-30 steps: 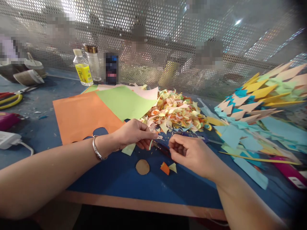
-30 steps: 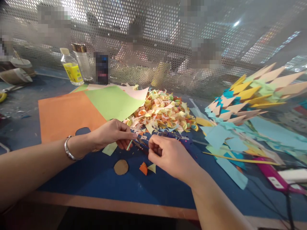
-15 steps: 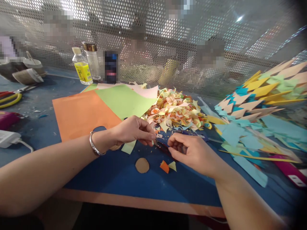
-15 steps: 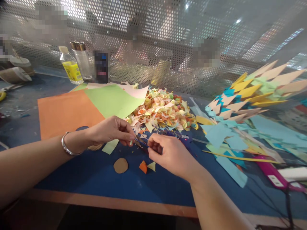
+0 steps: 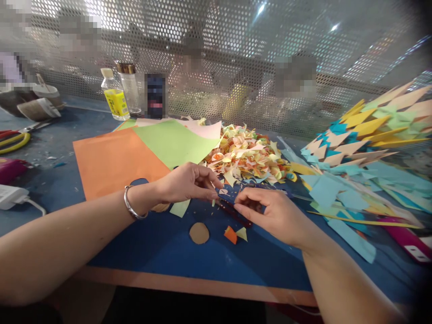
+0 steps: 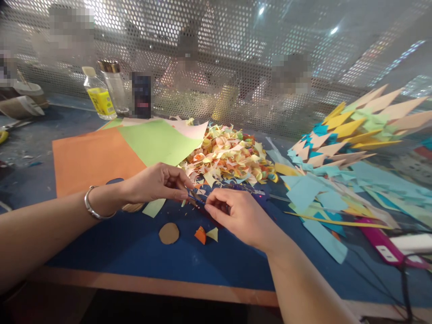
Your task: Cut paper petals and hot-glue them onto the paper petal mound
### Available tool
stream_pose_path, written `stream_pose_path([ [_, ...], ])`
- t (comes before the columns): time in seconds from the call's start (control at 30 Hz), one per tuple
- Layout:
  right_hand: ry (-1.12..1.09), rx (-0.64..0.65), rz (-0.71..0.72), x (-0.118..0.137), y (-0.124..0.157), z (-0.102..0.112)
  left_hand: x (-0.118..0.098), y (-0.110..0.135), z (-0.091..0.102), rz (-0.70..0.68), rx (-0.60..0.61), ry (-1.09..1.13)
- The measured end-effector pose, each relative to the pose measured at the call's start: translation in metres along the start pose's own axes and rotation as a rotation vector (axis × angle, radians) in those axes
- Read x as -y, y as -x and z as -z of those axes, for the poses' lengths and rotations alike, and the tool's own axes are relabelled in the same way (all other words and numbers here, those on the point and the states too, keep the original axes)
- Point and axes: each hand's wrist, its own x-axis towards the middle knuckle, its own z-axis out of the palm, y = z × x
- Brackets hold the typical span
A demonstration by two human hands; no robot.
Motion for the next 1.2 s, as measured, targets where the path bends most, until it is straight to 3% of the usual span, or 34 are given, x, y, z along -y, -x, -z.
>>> stream_pose_path([
  [0.3, -0.020, 0.002, 0.025, -0.004, -0.001, -0.002, -0.002, -0.001, 0.003, -0.045, 0.069, -0.082],
  [0.5, -0.040, 0.011, 0.030, -0.004, -0.002, -0.003, -0.004, -0.002, -0.002, 0.000, -0.024, -0.032],
  [1.2, -0.017, -0.005, 0.022, -0.012, -0.004, -0.005, 0.010, -0.006, 0.000, 0.032, -0.047, -0.023],
])
